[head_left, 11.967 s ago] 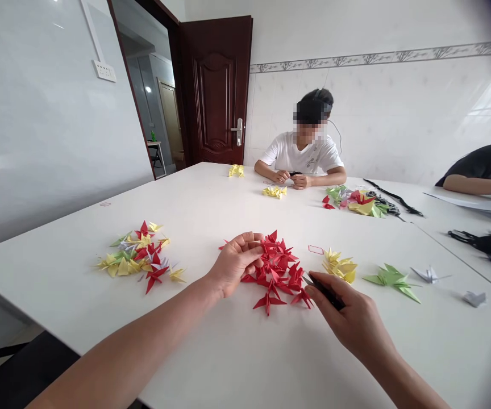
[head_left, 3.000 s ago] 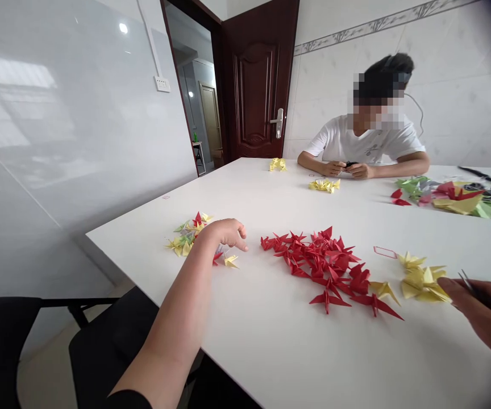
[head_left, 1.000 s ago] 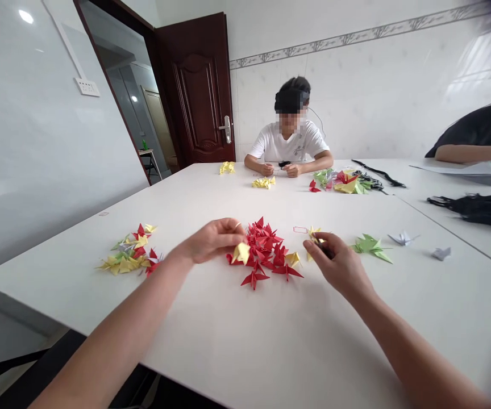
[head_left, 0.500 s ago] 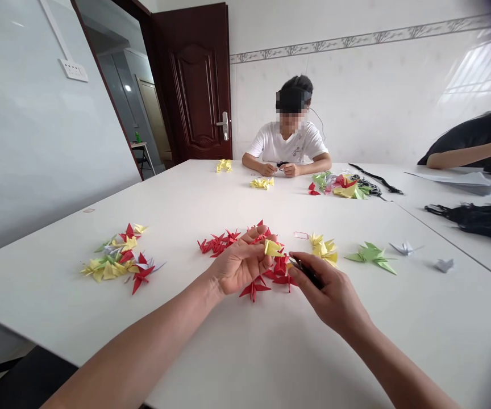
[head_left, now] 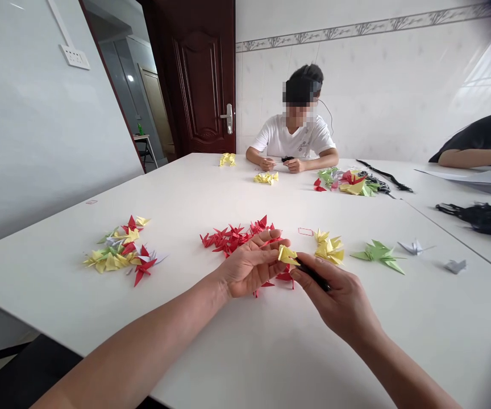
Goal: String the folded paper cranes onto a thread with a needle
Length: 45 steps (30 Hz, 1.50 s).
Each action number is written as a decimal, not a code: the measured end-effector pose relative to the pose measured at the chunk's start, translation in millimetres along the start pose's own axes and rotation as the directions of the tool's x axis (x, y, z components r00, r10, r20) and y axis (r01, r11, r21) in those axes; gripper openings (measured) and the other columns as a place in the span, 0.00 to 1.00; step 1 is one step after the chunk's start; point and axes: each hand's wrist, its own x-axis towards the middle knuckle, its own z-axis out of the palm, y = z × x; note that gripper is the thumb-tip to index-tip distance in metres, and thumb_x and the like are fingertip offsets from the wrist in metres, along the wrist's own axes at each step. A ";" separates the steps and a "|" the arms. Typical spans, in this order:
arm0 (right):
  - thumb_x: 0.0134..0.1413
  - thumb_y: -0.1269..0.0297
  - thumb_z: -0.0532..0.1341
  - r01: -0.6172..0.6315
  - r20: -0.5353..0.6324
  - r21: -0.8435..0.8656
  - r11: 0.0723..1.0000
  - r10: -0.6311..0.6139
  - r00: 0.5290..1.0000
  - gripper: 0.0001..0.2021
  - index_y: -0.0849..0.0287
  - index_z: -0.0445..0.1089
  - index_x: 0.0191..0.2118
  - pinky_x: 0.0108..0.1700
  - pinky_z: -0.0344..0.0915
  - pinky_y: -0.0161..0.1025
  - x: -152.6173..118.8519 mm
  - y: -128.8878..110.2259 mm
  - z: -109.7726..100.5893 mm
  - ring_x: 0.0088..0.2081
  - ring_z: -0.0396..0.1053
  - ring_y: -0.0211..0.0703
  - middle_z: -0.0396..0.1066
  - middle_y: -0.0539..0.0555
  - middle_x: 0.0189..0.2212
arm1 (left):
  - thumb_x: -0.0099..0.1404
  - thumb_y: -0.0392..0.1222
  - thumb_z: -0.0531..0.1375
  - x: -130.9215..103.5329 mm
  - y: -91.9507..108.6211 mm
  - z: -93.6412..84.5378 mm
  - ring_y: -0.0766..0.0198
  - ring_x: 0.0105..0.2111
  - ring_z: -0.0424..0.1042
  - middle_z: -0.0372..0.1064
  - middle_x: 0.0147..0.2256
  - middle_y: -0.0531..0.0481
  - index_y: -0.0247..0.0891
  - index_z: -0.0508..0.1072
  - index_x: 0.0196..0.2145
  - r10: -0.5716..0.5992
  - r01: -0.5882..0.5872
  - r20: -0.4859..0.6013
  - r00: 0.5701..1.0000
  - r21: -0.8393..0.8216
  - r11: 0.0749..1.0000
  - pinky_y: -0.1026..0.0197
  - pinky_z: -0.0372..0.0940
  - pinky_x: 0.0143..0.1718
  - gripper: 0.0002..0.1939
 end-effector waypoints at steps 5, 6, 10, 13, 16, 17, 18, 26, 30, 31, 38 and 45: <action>0.55 0.58 0.56 0.022 0.003 -0.007 1.000 -0.022 1.000 0.14 0.55 0.72 0.44 0.33 0.67 0.35 0.2 1.5 -0.5 0.33 0.71 0.42 0.74 0.53 0.34 | 0.58 0.25 0.59 -0.2 0.5 0.2 0.67 0.36 0.73 0.71 0.40 0.48 0.39 0.68 0.45 -0.009 0.009 0.002 1.000 0.000 1.000 0.65 0.69 0.39 0.18; 0.55 0.58 0.56 0.027 0.009 -0.020 0.999 -0.027 1.000 0.14 0.55 0.72 0.44 0.34 0.67 0.35 1.1 2.0 -1.9 0.34 0.71 0.42 0.75 0.53 0.35 | 0.58 0.25 0.59 -0.1 1.4 0.2 0.67 0.37 0.73 0.71 0.40 0.49 0.39 0.68 0.45 -0.006 0.006 -0.002 1.000 -0.004 1.000 0.66 0.69 0.39 0.18; 0.52 0.55 0.57 -0.050 -0.060 -0.137 0.989 0.042 0.997 0.16 0.57 0.72 0.42 0.34 0.67 0.36 8.5 7.9 -12.9 0.32 0.71 0.42 0.75 0.54 0.35 | 0.57 0.25 0.59 0.5 6.9 -1.3 0.69 0.37 0.73 0.71 0.41 0.49 0.39 0.69 0.43 0.024 -0.026 -0.044 0.999 -0.031 0.999 0.68 0.69 0.38 0.17; 0.48 0.50 0.58 -0.226 -0.126 -0.229 0.947 0.201 0.971 0.19 0.57 0.73 0.40 0.31 0.66 0.36 15.1 18.6 -20.8 0.29 0.70 0.42 0.75 0.52 0.30 | 0.57 0.25 0.60 1.2 9.1 -2.2 0.71 0.34 0.72 0.70 0.41 0.48 0.38 0.69 0.42 0.049 -0.051 -0.067 0.997 -0.033 0.998 0.70 0.69 0.35 0.16; 0.46 0.49 0.58 -0.306 -0.039 -0.275 0.912 0.307 0.951 0.20 0.57 0.73 0.39 0.32 0.65 0.37 18.8 31.9 -20.4 0.31 0.70 0.44 0.75 0.53 0.30 | 0.56 0.24 0.60 1.5 8.8 -0.6 0.71 0.32 0.72 0.71 0.39 0.48 0.37 0.70 0.41 0.058 -0.061 -0.079 0.995 -0.042 0.997 0.70 0.69 0.33 0.16; 0.46 0.49 0.57 -0.311 -0.010 -0.290 0.905 0.322 0.947 0.20 0.58 0.73 0.39 0.32 0.64 0.37 19.1 35.6 -18.3 0.31 0.70 0.44 0.75 0.53 0.30 | 0.56 0.24 0.60 1.5 8.5 0.4 0.71 0.32 0.72 0.71 0.38 0.48 0.37 0.70 0.41 0.058 -0.062 -0.084 0.995 -0.051 0.997 0.70 0.69 0.33 0.15; 0.46 0.49 0.57 -0.313 0.012 -0.310 0.898 0.332 0.943 0.20 0.58 0.73 0.38 0.31 0.64 0.37 19.0 38.6 -15.6 0.30 0.70 0.44 0.74 0.54 0.30 | 0.56 0.25 0.60 1.4 8.2 1.3 0.71 0.32 0.72 0.71 0.37 0.49 0.36 0.70 0.40 0.057 -0.062 -0.090 0.994 -0.060 0.996 0.70 0.69 0.33 0.15; 0.47 0.54 0.54 -0.325 0.050 -0.429 0.843 0.381 0.923 0.13 0.57 0.65 0.21 0.22 0.53 0.32 17.7 41.5 -9.0 0.21 0.57 0.36 0.63 0.48 0.16 | 0.57 0.26 0.59 0.9 7.6 3.0 0.72 0.27 0.71 0.69 0.30 0.52 0.36 0.70 0.40 0.037 -0.046 -0.096 0.995 -0.091 0.995 0.70 0.69 0.31 0.13; 0.46 0.52 0.54 -0.375 -0.025 -0.421 0.825 0.403 0.915 0.14 0.58 0.69 0.27 0.24 0.56 0.33 24.3 43.2 -32.9 0.22 0.59 0.37 0.65 0.49 0.19 | 0.57 0.27 0.60 -0.2 6.7 3.3 0.72 0.29 0.71 0.70 0.31 0.51 0.35 0.70 0.39 0.029 -0.036 -0.095 0.995 -0.073 0.997 0.70 0.68 0.31 0.11; 0.45 0.52 0.54 -0.398 -0.031 -0.435 0.808 0.428 0.903 0.14 0.58 0.69 0.26 0.23 0.56 0.34 26.2 44.7 -40.4 0.21 0.58 0.37 0.65 0.49 0.19 | 0.57 0.27 0.61 -0.7 6.6 3.8 0.72 0.29 0.70 0.70 0.30 0.51 0.35 0.70 0.38 0.028 -0.034 -0.091 0.995 -0.067 0.997 0.70 0.67 0.31 0.11; 0.43 0.44 0.58 -0.504 -0.105 -0.293 0.813 0.496 0.862 0.20 0.57 0.72 0.33 0.19 0.53 0.33 28.8 39.7 -59.0 0.19 0.56 0.36 0.64 0.49 0.19 | 0.53 0.28 0.63 -2.2 4.6 7.1 0.71 0.29 0.70 0.70 0.33 0.51 0.38 0.70 0.38 0.025 -0.024 -0.101 0.995 0.010 1.000 0.69 0.66 0.30 0.14; 0.41 0.42 0.60 -0.435 0.204 -0.014 0.900 0.428 0.880 0.24 0.59 0.73 0.35 0.21 0.55 0.31 17.0 10.6 -26.7 0.21 0.56 0.35 0.65 0.50 0.20 | 0.46 0.31 0.68 -5.9 -4.6 13.9 0.70 0.34 0.69 0.65 0.40 0.50 0.37 0.70 0.35 0.052 -0.025 -0.105 0.993 0.246 0.969 0.64 0.66 0.37 0.18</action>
